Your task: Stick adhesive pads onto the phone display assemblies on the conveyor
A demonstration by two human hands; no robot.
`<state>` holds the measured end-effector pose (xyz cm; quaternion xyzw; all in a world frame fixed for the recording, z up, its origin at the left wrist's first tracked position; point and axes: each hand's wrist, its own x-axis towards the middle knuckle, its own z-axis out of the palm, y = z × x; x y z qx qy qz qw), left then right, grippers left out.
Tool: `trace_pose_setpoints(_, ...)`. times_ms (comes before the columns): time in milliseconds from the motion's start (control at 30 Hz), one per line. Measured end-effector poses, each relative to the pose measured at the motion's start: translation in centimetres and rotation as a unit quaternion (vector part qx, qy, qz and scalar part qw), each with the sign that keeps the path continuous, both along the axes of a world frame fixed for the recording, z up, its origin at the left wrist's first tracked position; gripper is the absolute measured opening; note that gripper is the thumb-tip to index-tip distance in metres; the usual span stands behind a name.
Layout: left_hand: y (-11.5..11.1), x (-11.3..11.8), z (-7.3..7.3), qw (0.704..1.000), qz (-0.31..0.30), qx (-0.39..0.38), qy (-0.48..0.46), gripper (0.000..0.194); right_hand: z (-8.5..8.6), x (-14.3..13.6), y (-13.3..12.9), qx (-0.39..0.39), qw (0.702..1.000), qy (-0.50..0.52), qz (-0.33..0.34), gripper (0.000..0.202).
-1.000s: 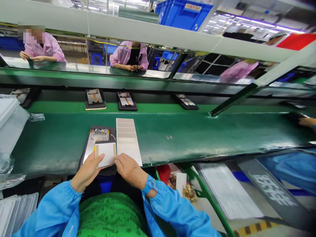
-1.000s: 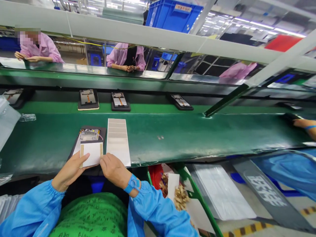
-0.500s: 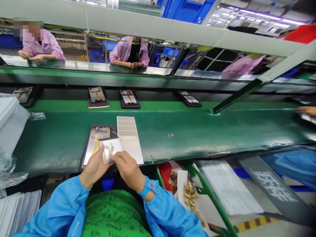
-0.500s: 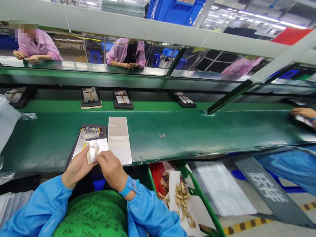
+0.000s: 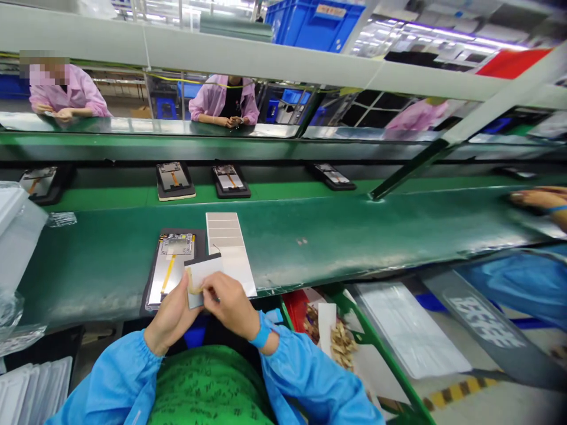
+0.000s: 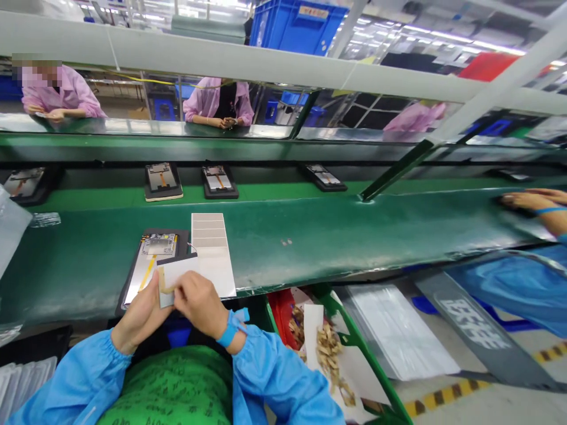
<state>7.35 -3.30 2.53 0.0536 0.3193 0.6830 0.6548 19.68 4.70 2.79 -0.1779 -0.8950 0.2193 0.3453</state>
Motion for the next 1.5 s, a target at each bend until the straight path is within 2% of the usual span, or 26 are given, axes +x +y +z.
trace_pose_setpoints(67, -0.5, 0.4, 0.1, 0.999, -0.025, -0.021, -0.007, 0.050, -0.2, 2.4, 1.6, -0.111, 0.987, 0.057, -0.104, 0.011)
trace_pose_setpoints(100, -0.7, 0.5, 0.2, 0.999, -0.040, -0.030, -0.012, 0.051, -0.7, 4.5, 2.4, -0.145, 0.971, 0.076, -0.176, 0.010)
trace_pose_setpoints(167, -0.8, 0.9, 0.5, 0.997, -0.060, -0.037, -0.026, 0.053, -2.3, 10.4, 3.9, -0.169, 0.921, 0.081, -0.342, 0.016)
trace_pose_setpoints(233, -0.7, 1.2, 0.7, 0.996, -0.073, -0.029, -0.040, 0.055, -4.9, 17.6, 4.4, -0.167, 0.856, 0.028, -0.488, 0.023)
trace_pose_setpoints(267, -0.5, 1.4, 0.8, 0.996, -0.077, -0.023, -0.044, 0.057, -6.4, 21.1, 4.3, -0.159, 0.833, -0.047, -0.528, 0.024)
trace_pose_setpoints(333, -0.1, 2.0, 0.7, 0.995, -0.087, -0.014, -0.045, 0.059, -9.2, 26.6, 3.6, -0.151, 0.772, -0.246, -0.566, 0.023)
trace_pose_setpoints(400, 0.3, 2.7, 0.4, 0.994, -0.097, -0.006, -0.040, 0.061, -10.9, 29.1, 2.7, -0.128, 0.713, -0.373, -0.580, 0.026)
trace_pose_setpoints(433, 0.5, 3.2, 0.2, 0.994, -0.100, -0.002, -0.036, 0.061, -11.2, 29.1, 2.4, -0.111, 0.700, -0.403, -0.578, 0.029)
trace_pose_setpoints(500, 0.8, 4.1, 0.0, 0.995, -0.099, 0.006, -0.026, 0.060, -10.7, 27.4, 2.5, -0.079, 0.712, -0.413, -0.563, 0.032)
trace_pose_setpoints(567, 1.0, 4.9, -0.1, 0.996, -0.090, 0.009, -0.012, 0.060, -9.3, 24.6, 3.4, -0.065, 0.740, -0.382, -0.550, 0.030)
trace_pose_setpoints(633, 1.2, 5.6, -0.1, 0.997, -0.081, 0.006, 0.010, 0.059, -7.4, 21.8, 4.6, -0.059, 0.782, -0.301, -0.543, 0.026)
trace_pose_setpoints(667, 1.3, 6.0, -0.1, 0.996, -0.081, 0.004, 0.028, 0.057, -6.5, 20.5, 4.9, -0.069, 0.813, -0.237, -0.527, 0.026)
trace_pose_setpoints(733, 1.4, 6.7, -0.3, 0.993, -0.077, 0.006, 0.089, 0.054, -4.9, 17.9, 4.7, -0.155, 0.879, -0.088, -0.442, 0.033)
trace_pose_setpoints(767, 1.3, 7.1, -0.5, 0.989, -0.071, 0.012, 0.132, 0.054, -4.3, 16.4, 4.1, -0.224, 0.900, -0.018, -0.373, 0.038)
trace_pose_setpoints(800, 1.3, 7.6, -0.7, 0.981, -0.065, 0.022, 0.179, 0.055, -3.6, 14.8, 3.3, -0.299, 0.907, 0.036, -0.294, 0.043)
trace_pose_setpoints(867, 1.0, 8.2, -0.9, 0.960, -0.047, 0.052, 0.270, 0.059, -2.6, 11.7, 1.3, -0.380, 0.909, 0.085, -0.151, 0.049)
trace_pose_setpoints(933, 0.5, 8.0, -0.9, 0.933, -0.046, 0.081, 0.348, 0.064, -1.7, 9.2, -0.3, -0.386, 0.914, 0.095, -0.078, 0.051)
trace_pose_setpoints(1000, 0.1, 6.6, -0.5, 0.907, -0.048, 0.083, 0.410, 0.067, -0.9, 7.8, -0.9, -0.377, 0.919, 0.092, -0.065, 0.049)
trace_pose_setpoints(1100, -0.4, 2.7, 0.1, 0.878, -0.024, 0.022, 0.477, 0.057, -0.4, 7.2, -0.5, -0.380, 0.916, 0.089, -0.093, 0.043)
trace_pose_setpoints(1167, -0.6, -0.2, 0.3, 0.870, 0.002, -0.030, 0.493, 0.050, -0.3, 6.6, 0.0, -0.388, 0.913, 0.078, -0.100, 0.042)
trace_pose_setpoints(1233, -0.8, -2.6, 0.2, 0.879, -0.009, -0.052, 0.473, 0.046, -0.4, 5.4, 0.2, -0.401, 0.912, 0.049, -0.073, 0.039)
trace_pose_setpoints(1300, -1.1, -4.2, -0.2, 0.900, -0.034, -0.041, 0.432, 0.037, -0.4, 3.8, 0.1, -0.414, 0.909, 0.021, -0.034, 0.037)
trace_pose_setpoints(1367, -1.6, -5.3, -0.8, 0.909, -0.030, -0.005, 0.416, 0.022, -0.6, 2.0, -0.2, -0.428, 0.904, 0.006, -0.009, 0.035)
trace_pose_setpoints(1433, -2.3, -6.1, -1.4, 0.898, 0.012, 0.029, 0.439, 0.013, -0.8, 0.5, -0.4, -0.442, 0.897, 0.001, -0.004, 0.035)
trace_pose_setpoints(1500, -3.2, -6.8, -2.0, 0.875, 0.057, 0.040, 0.479, 0.010, -1.1, -0.7, -0.6, -0.449, 0.894, -0.005, -0.005, 0.036)
